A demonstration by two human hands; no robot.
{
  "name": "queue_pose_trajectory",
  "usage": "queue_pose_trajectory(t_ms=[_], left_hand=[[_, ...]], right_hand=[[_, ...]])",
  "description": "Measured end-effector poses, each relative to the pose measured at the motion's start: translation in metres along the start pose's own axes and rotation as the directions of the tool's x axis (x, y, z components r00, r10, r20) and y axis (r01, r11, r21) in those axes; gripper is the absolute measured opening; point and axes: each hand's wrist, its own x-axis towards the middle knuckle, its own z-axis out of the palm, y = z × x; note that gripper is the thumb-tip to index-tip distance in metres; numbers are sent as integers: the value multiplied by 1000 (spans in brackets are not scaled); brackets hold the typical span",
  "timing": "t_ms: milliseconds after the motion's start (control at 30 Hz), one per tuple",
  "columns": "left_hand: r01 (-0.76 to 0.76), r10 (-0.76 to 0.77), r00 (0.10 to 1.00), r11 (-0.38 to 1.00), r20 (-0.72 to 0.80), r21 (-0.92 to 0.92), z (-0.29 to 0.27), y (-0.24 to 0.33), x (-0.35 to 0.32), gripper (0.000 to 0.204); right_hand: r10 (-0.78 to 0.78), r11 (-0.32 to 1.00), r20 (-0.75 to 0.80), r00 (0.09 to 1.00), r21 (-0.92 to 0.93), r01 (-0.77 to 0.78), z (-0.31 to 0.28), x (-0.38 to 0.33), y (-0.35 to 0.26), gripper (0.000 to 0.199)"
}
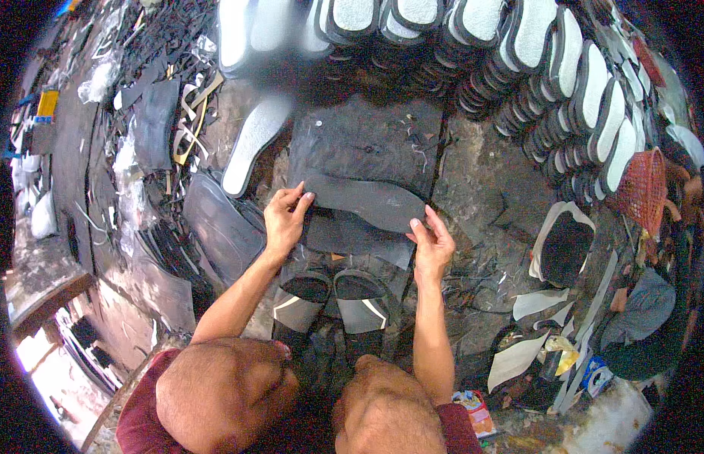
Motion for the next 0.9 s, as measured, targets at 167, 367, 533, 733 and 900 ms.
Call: queue_pose_trajectory(t_ms=[167, 367, 533, 733, 900], left_hand=[[-9, 10, 1000, 999, -1, 32, 2, 1, 3, 35], [43, -43, 999, 999, -5, -11, 3, -3, 5, 34], [16, -15, 1000, 1000, -27, 14, 4, -3, 6, 32], [-40, 35, 999, 984, 30, 176, 1, 3, 9, 43], [-684, 584, 729, 642, 357, 347, -1, 37, 32, 59]], right_hand=[[28, 999, 10, 1000, 25, -28, -1, 5, 1, 46], [7, 1000, -8, 1000, 0, -7, 3, 4, 3, 46], [45, 999, -19, 999, 5, -45, 2, 8, 3, 48], [-60, 984, -55, 997, -169, 50, 3, 8, 4, 43], [-742, 176, 46, 669, -949, 260, 20, -14, -30, 36]])
